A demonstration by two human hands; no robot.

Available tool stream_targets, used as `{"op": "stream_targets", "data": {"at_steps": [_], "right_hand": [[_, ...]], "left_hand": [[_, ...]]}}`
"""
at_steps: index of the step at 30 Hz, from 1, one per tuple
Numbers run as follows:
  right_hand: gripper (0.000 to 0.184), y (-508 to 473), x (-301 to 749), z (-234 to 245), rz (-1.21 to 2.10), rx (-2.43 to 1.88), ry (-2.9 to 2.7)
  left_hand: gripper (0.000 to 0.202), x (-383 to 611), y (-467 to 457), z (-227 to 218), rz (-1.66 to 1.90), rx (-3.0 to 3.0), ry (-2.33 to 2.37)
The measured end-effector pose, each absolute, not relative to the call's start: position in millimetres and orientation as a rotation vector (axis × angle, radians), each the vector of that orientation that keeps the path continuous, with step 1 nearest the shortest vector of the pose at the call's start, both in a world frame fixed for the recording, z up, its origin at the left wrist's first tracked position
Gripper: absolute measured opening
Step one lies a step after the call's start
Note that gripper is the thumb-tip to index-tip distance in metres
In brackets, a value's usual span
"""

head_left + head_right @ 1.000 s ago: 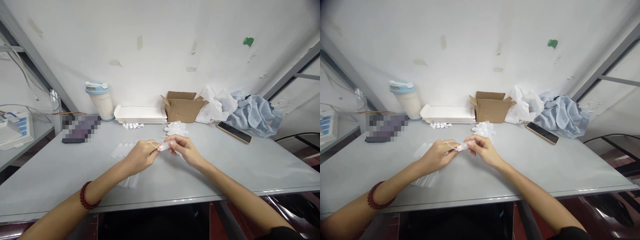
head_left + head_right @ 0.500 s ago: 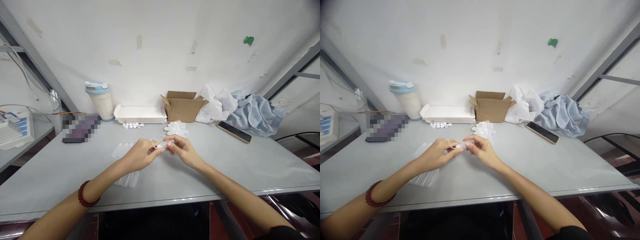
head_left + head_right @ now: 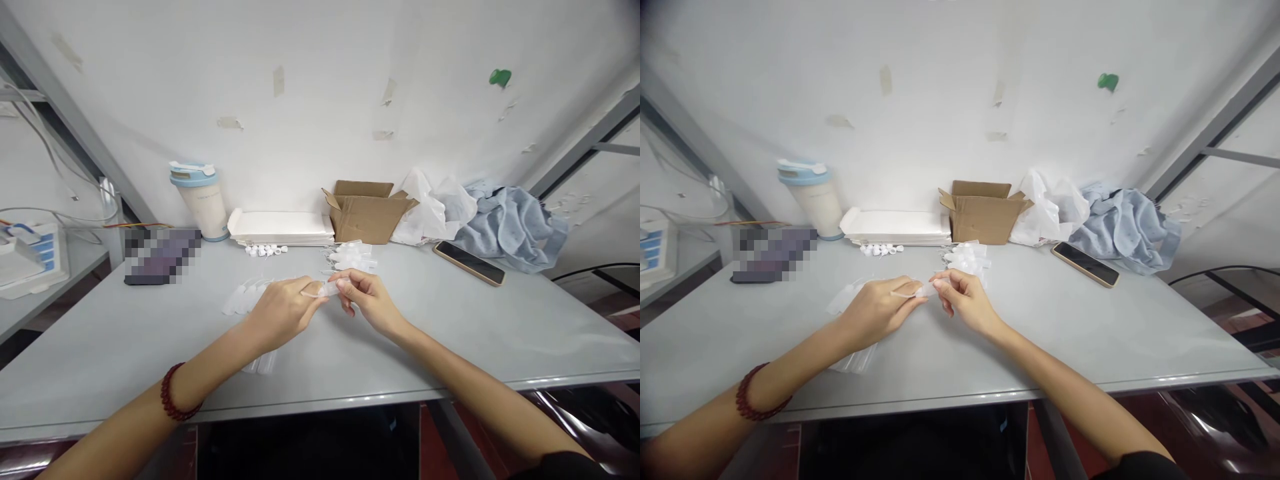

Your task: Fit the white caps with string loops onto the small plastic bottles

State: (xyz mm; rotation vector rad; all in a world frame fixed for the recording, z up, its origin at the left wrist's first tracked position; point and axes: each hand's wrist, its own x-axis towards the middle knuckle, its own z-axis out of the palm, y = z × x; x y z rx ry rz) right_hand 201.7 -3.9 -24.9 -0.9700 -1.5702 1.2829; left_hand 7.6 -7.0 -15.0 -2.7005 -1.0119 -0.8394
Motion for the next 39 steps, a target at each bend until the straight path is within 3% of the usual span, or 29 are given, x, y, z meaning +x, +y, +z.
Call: {"op": "stream_targets", "data": {"at_steps": [9, 15, 21, 26, 39], "right_hand": [[0.031, -2.1, 204.1, -26.7, 1.298, -0.867, -1.632], [0.024, -1.8, 204.8, -28.9, 1.278, -0.876, -1.615], [0.03, -4.0, 200.7, -28.9, 1.379, -0.947, -1.484], [0.035, -8.1, 196.4, -26.0, 1.482, -1.007, -1.358], [0.042, -6.7, 193.8, -27.9, 1.613, -1.151, -1.212]], "left_hand": [[0.041, 8.5, -7.8, 5.1, -0.941, -3.34, -1.652], [0.039, 8.2, -8.1, -10.5, -0.972, -3.018, -1.259], [0.03, 7.1, -10.8, -22.3, -0.708, -2.674, -0.966], [0.024, 10.2, -14.3, -22.8, -0.544, -2.461, -0.833], [0.024, 14.9, -11.7, -31.9, -0.513, -2.418, -0.726]]}}
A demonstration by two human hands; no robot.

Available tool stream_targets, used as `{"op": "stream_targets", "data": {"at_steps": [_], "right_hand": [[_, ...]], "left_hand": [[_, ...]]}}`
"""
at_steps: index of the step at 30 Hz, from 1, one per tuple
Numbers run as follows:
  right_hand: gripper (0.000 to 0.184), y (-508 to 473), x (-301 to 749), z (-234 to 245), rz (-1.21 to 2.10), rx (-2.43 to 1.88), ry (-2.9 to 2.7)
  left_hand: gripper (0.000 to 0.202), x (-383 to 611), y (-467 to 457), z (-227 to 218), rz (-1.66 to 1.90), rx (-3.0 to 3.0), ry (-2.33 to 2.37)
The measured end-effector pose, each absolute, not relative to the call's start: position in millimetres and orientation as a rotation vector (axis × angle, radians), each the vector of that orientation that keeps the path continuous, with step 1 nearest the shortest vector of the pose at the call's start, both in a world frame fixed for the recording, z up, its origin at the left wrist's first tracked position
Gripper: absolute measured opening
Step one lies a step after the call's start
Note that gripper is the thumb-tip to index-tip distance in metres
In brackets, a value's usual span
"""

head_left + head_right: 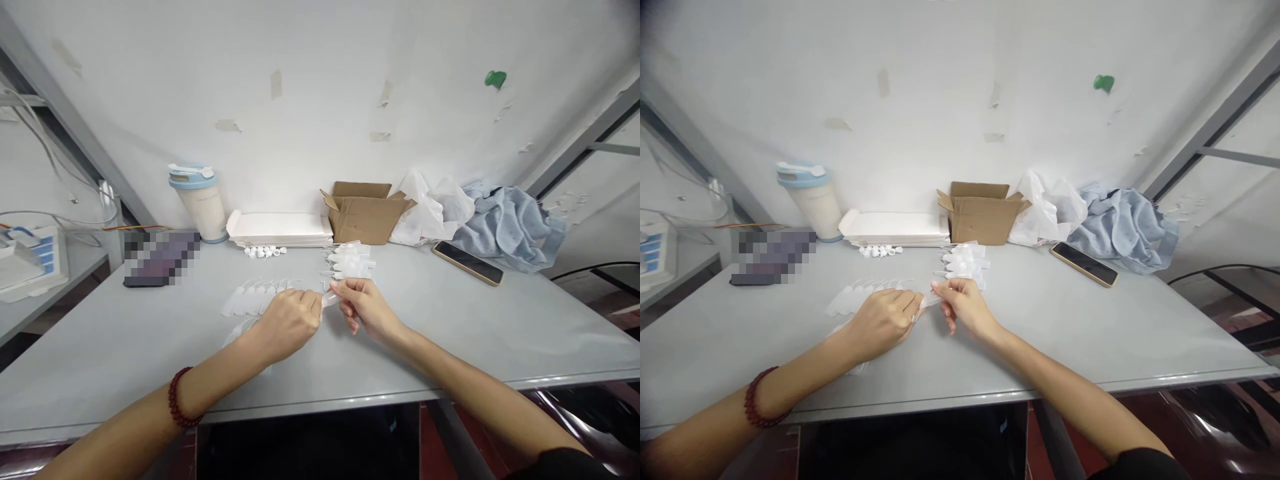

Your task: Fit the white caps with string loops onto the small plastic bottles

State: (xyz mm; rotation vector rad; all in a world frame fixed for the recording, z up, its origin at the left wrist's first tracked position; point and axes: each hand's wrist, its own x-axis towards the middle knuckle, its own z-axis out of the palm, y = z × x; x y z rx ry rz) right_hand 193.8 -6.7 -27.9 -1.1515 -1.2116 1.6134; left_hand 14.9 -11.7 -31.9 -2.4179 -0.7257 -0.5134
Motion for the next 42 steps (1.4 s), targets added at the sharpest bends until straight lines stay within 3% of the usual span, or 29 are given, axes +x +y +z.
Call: {"op": "stream_targets", "data": {"at_steps": [8, 16, 26, 42], "right_hand": [[0.035, -4.6, 198.3, -26.2, 1.26, -1.083, -1.391], [0.025, 10.2, 208.8, -35.2, 0.644, -1.25, -1.705], [0.009, 22.2, 214.4, -47.3, -0.016, -1.452, -2.013], [0.007, 25.1, 213.0, -51.9, -0.089, -1.382, -2.112]], "left_hand": [[0.022, 5.5, 1.8, -24.6, -0.67, -2.593, -0.975], [0.024, -35.9, 46.9, -17.7, -0.546, -2.442, -1.737], [0.039, -63.6, 89.8, -38.0, -0.526, -2.379, -1.854], [0.032, -56.6, 99.4, -43.8, -0.44, -2.395, -1.822]]}}
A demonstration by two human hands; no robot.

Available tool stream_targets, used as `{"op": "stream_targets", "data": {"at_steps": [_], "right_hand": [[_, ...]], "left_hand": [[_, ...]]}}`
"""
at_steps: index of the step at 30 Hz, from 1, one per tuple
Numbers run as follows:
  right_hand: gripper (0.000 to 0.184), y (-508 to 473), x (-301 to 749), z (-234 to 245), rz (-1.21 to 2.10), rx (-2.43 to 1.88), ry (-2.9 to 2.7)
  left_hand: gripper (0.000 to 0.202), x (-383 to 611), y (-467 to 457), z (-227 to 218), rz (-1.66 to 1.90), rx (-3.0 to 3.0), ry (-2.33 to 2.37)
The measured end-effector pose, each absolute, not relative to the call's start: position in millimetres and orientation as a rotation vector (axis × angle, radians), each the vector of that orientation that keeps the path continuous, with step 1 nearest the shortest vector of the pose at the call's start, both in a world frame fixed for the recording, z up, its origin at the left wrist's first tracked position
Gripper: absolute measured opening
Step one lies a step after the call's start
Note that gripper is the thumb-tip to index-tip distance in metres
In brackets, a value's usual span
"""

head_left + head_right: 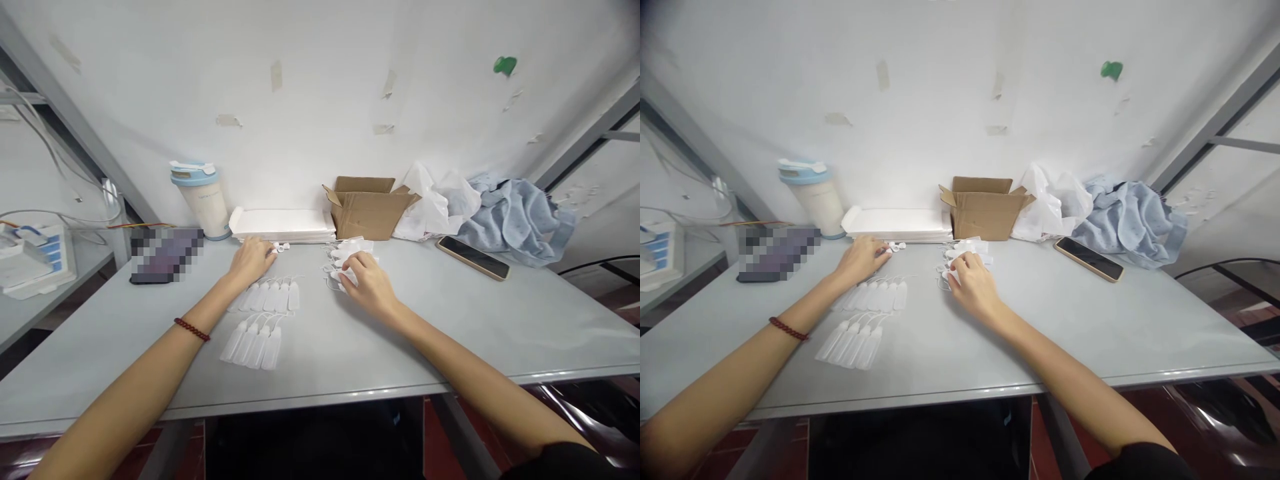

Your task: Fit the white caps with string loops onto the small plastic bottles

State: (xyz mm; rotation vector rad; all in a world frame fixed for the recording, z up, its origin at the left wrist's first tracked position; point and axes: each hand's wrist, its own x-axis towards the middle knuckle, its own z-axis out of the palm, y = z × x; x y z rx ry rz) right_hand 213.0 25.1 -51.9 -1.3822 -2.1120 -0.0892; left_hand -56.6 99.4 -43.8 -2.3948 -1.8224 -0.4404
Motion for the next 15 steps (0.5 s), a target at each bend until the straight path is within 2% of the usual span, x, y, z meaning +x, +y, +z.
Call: {"op": "stream_targets", "data": {"at_steps": [5, 12, 15], "right_hand": [[0.007, 23.3, 212.5, -51.2, -0.105, -1.368, -2.137], [0.013, 12.4, 202.6, -47.2, -0.294, -1.211, -2.23], [0.015, 5.2, 190.8, -45.5, -0.278, -1.1, -2.328]], "left_hand": [[0.028, -56.7, 97.8, -43.4, -0.522, -2.437, -1.824], [0.021, -46.4, 77.4, -28.7, -0.829, -2.536, -1.87], [0.019, -37.8, 66.0, -18.9, -0.962, -2.581, -1.901]]}}
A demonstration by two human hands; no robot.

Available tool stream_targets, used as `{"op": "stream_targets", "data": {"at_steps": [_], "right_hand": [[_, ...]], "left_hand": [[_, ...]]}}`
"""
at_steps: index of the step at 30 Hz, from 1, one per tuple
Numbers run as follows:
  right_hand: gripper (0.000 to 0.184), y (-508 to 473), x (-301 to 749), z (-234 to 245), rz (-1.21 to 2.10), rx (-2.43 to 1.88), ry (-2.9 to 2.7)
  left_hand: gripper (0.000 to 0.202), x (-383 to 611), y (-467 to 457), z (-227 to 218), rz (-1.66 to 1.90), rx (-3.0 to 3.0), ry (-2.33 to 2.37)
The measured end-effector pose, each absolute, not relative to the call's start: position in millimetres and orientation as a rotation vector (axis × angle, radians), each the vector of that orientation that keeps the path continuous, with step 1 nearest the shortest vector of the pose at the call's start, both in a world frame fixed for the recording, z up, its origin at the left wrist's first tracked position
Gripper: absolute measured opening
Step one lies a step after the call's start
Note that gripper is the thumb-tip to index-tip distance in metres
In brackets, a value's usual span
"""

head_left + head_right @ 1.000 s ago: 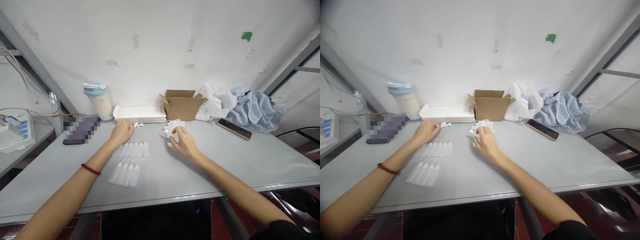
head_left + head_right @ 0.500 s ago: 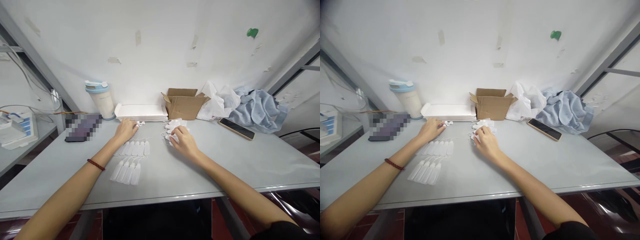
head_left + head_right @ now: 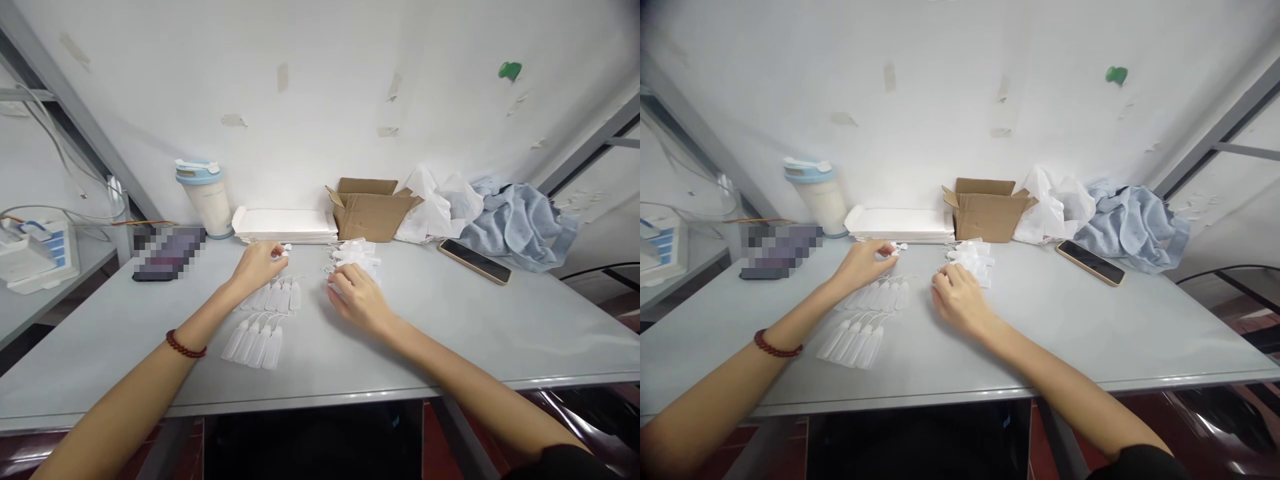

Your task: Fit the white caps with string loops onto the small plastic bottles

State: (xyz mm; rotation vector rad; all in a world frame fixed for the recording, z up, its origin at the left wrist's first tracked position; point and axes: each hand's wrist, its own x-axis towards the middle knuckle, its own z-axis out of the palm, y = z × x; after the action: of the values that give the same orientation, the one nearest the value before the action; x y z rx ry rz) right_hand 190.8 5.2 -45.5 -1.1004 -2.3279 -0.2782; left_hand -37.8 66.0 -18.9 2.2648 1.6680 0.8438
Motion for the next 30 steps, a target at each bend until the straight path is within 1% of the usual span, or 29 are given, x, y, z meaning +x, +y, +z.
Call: {"op": "stream_targets", "data": {"at_steps": [6, 12, 19, 27, 30], "right_hand": [[0.019, -1.0, 167.0, -44.7, -0.105, -1.034, -2.632], [0.03, 4.0, 155.3, -39.2, 0.152, -1.099, -2.727], [0.029, 6.8, 153.3, -36.9, 0.204, -1.156, -2.745], [0.031, 2.8, 161.4, -40.8, 0.297, -1.196, -2.685], [0.03, 1.3, 163.7, -46.3, 0.256, -1.205, -2.631]], "left_hand": [[0.017, -26.7, 51.2, -8.4, 0.97, 2.191, 1.588], [0.014, -24.6, 46.9, -7.4, 0.98, 2.182, 1.567], [0.016, -25.7, 45.6, -6.4, 1.007, 2.15, 1.554], [0.013, -22.7, 41.0, -7.2, 0.99, 2.159, 1.515], [0.013, -21.9, 39.8, -7.7, 0.982, 2.157, 1.503]]}}
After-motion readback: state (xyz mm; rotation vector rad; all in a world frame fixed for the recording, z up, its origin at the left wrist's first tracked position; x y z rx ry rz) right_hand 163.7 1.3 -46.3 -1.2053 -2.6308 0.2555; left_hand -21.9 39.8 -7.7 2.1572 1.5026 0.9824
